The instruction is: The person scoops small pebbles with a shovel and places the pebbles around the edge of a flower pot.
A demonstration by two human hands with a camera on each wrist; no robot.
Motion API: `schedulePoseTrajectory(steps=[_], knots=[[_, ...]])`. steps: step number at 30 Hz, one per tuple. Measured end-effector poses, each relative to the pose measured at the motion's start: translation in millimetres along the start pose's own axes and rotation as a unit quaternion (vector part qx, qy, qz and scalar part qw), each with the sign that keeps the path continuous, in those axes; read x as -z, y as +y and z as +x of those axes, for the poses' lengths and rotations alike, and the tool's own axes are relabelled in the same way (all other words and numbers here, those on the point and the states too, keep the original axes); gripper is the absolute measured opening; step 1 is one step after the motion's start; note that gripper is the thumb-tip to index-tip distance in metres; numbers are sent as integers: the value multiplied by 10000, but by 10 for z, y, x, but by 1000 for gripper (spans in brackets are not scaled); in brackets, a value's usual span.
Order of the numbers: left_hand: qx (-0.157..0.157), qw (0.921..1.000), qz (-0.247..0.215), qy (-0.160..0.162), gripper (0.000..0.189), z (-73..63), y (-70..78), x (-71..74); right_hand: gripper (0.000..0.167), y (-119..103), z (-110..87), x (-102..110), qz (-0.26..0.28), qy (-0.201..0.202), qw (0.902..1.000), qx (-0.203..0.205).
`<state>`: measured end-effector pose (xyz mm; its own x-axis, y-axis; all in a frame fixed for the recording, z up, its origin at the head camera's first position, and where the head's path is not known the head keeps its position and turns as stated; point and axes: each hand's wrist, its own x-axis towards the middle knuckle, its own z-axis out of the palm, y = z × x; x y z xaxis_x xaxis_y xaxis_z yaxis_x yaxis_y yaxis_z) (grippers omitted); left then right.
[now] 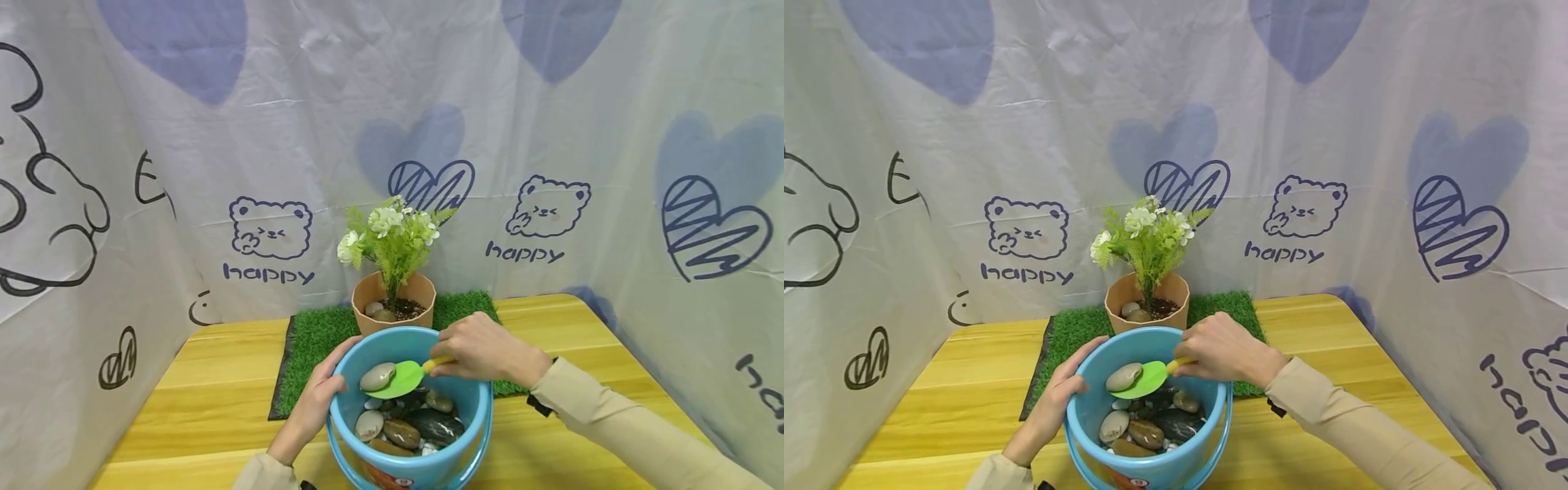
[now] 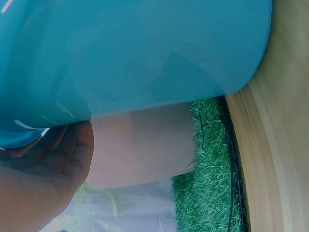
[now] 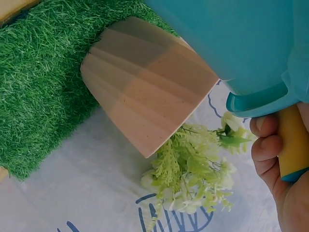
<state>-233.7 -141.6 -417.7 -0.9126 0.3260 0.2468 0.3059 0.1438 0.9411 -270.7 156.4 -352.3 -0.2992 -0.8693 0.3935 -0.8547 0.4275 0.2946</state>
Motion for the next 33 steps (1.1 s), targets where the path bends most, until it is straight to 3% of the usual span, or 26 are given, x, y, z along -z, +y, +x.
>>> schedulePoseTrajectory(steps=[14, 33], knots=[[107, 9999, 1, 86, 76, -6, 13, -5, 16, -18, -20, -17, 47, 186, 9998, -42], [24, 10000, 62, 9, 76, -8, 10, 6, 19, -10, -61, -43, 233, 462, 9986, -99]])
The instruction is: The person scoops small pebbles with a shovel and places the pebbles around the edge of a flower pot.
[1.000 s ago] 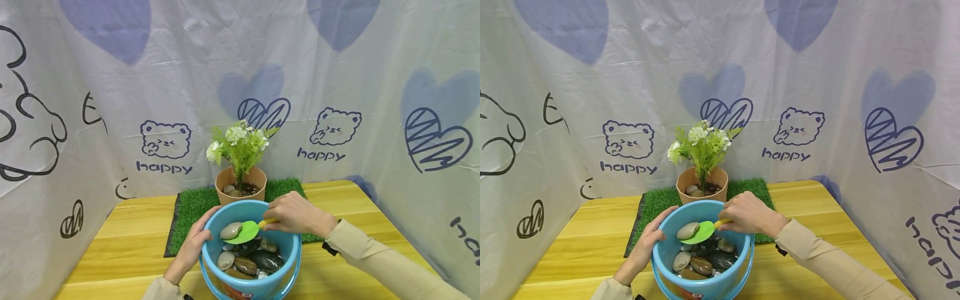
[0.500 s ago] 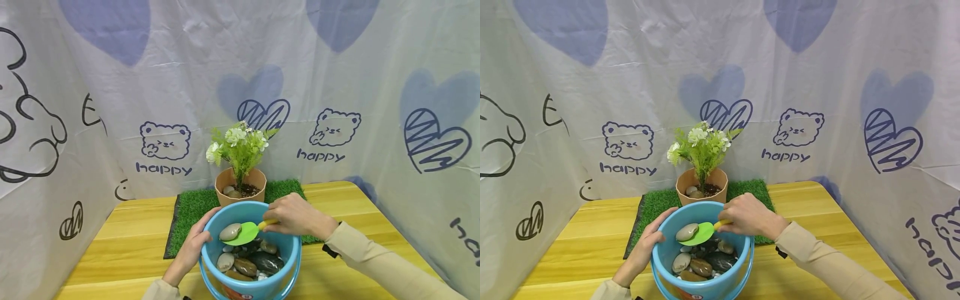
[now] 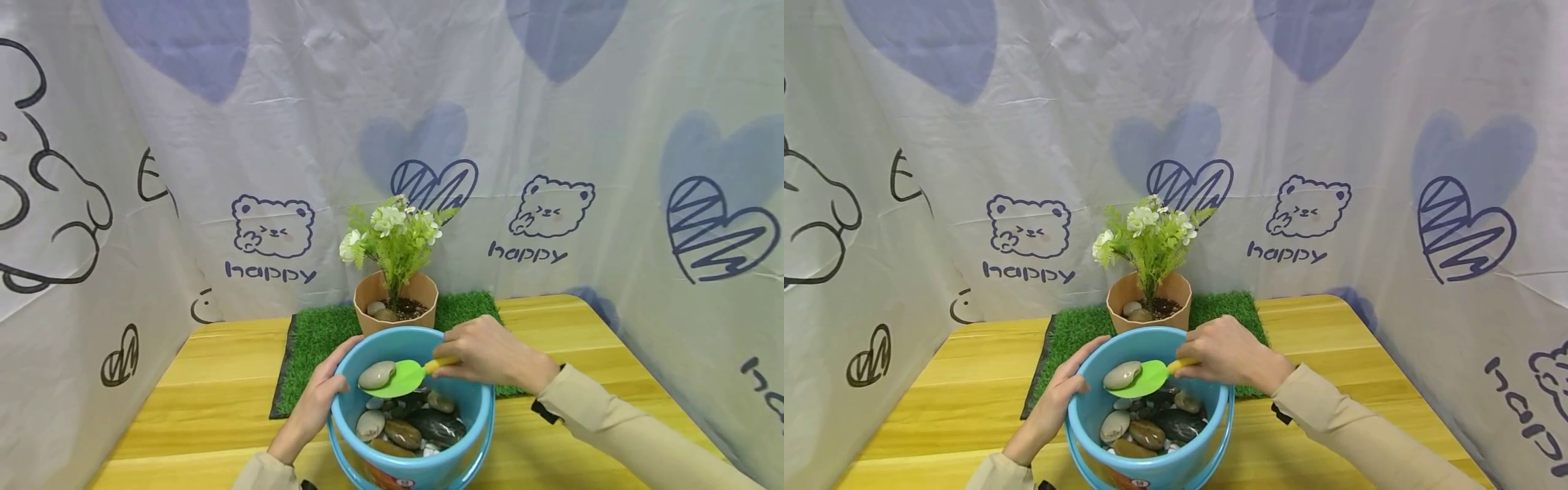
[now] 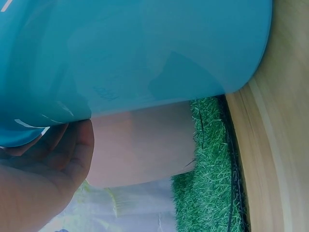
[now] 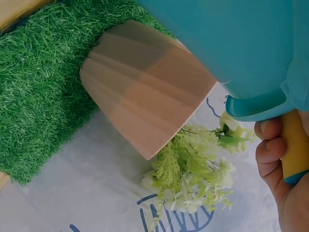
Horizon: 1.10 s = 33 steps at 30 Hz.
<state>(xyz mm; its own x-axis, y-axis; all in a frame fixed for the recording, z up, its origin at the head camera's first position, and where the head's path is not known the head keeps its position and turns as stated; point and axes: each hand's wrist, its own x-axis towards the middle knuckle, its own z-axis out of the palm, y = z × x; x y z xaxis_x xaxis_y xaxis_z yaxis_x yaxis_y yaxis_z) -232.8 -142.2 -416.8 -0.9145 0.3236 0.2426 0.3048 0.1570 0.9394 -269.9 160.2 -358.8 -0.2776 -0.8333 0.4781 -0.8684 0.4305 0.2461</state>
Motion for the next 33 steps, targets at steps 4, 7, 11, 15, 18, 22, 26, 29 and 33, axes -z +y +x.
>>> schedulePoseTrajectory(steps=[4, 7, 11, 15, 18, 22, 26, 29, 33], knots=[[-24, 10000, -8, -21, 76, 9, -1, 1, 16, -2, -5, 10, 55, 116, 9999, -21], [-46, 10000, -13, -51, 76, 21, -8, 5, 15, 1, -11, 10, 75, 244, 9997, -37], [-48, 9999, -17, -99, 76, 30, -23, 13, 14, 5, -25, 5, 154, 382, 9991, -46], [-87, 9999, -17, -140, 76, 28, -36, 20, 14, 10, -38, -6, 209, 464, 9987, -43], [-116, 9998, -29, -164, 76, 25, -41, 23, 14, 3, -42, -10, 209, 554, 9982, 5], [-106, 9997, -53, -212, 76, 18, -40, 27, 14, -20, -41, -4, 124, 654, 9977, 144], [-114, 9995, -21, -288, 76, 10, -37, 35, 15, -32, -40, 0, 84, 690, 9974, 185], [-129, 9995, 19, -297, 76, 4, -37, 40, 14, -32, -40, 1, 154, 720, 9971, 167], [-112, 9997, 55, -202, 76, 1, -36, 38, 14, -33, -44, -1, 200, 780, 9967, 126]])
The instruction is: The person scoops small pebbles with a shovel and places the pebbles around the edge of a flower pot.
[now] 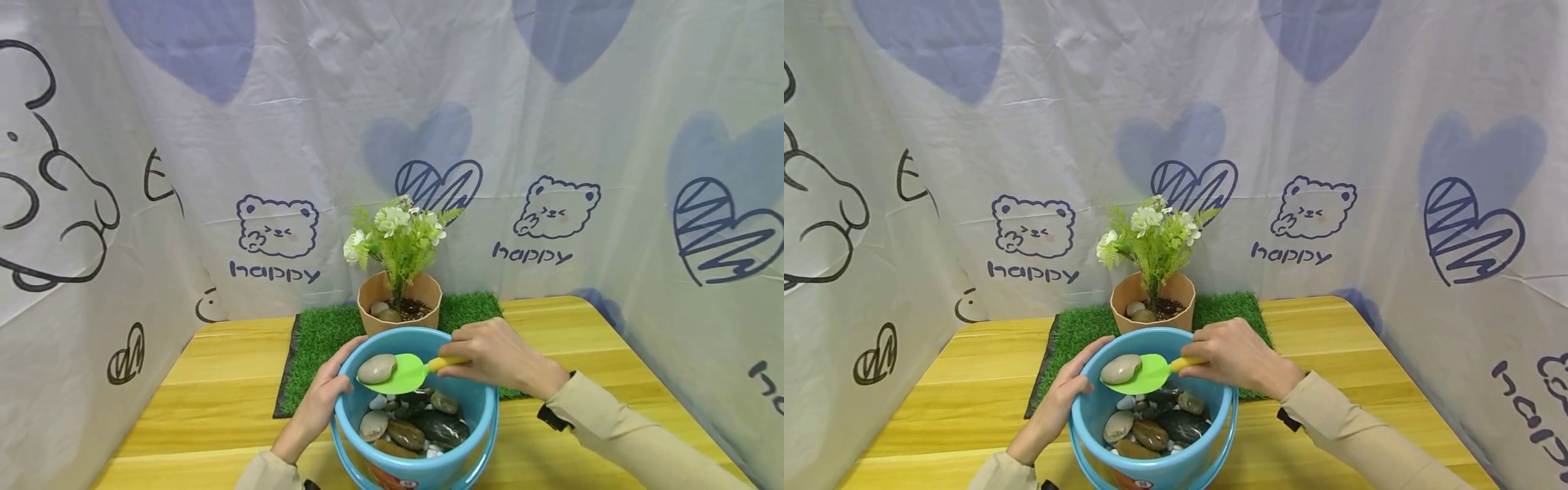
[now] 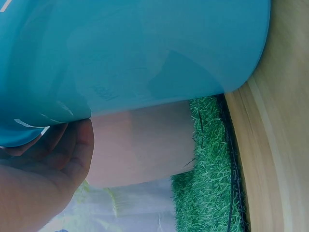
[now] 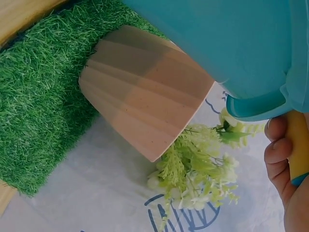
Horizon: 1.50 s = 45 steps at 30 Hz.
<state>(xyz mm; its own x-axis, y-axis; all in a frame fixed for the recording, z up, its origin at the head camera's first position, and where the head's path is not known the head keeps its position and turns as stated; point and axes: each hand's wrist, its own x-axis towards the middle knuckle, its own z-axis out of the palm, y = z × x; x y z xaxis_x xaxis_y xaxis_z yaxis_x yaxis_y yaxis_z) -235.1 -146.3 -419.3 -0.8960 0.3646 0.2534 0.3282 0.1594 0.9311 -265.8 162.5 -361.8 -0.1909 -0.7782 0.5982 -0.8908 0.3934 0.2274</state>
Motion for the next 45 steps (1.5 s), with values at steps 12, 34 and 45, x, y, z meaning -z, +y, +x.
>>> schedulePoseTrajectory(steps=[12, 34, 45], knots=[[68, 9999, 1, 96, 75, 5, 18, -12, 15, 6, -52, 9, -111, 250, 9995, -176], [109, 9999, -122, -6, 75, -9, 30, 9, 22, 44, -132, 157, -164, 443, 9972, -573], [-67, 10000, -66, -8, 76, 5, 1, -4, 21, 149, -103, 234, -379, 606, 9950, -697]])
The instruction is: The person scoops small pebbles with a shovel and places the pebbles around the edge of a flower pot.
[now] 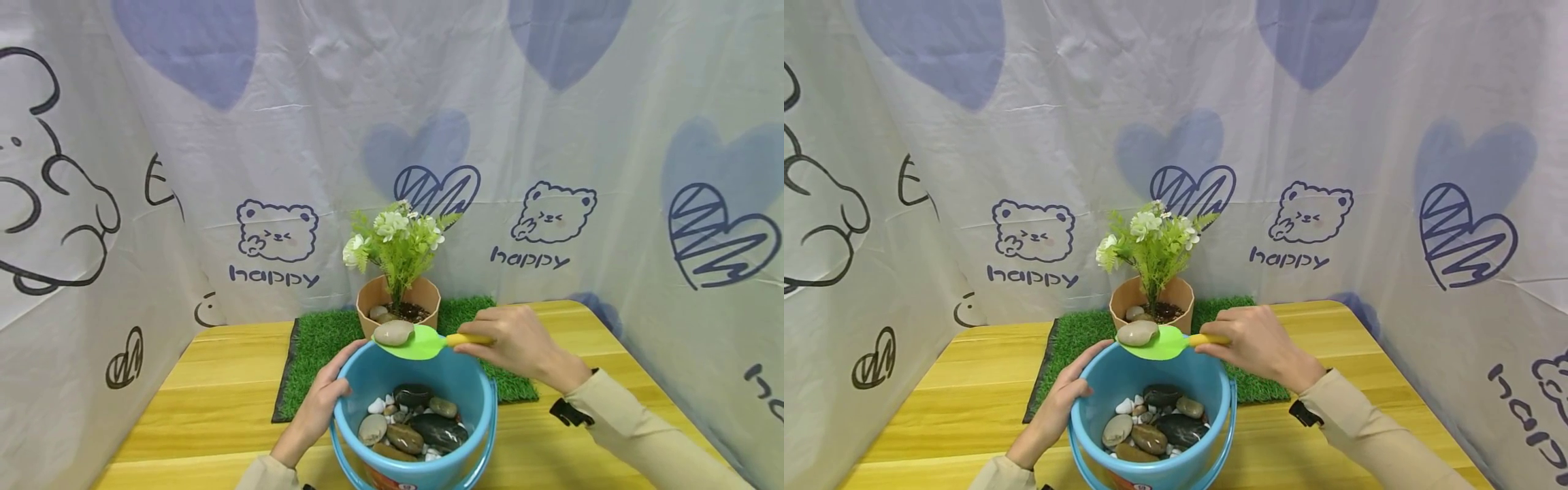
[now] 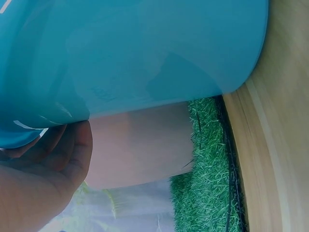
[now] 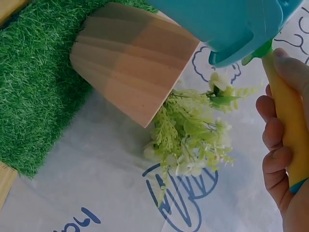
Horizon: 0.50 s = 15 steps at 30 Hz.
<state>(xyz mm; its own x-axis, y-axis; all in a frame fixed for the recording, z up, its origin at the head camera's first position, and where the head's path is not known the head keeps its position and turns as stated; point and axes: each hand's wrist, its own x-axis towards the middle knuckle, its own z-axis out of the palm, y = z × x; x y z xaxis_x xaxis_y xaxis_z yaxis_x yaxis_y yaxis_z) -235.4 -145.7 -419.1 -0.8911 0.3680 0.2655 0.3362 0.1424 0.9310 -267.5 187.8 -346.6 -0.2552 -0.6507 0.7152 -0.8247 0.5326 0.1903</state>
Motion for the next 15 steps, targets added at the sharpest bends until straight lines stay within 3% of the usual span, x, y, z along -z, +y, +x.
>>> schedulePoseTrajectory(steps=[15], knots=[[105, 9999, -25, 34, 75, -3, 15, -6, 16, 74, 75, -64, -141, -348, 9977, -572]])
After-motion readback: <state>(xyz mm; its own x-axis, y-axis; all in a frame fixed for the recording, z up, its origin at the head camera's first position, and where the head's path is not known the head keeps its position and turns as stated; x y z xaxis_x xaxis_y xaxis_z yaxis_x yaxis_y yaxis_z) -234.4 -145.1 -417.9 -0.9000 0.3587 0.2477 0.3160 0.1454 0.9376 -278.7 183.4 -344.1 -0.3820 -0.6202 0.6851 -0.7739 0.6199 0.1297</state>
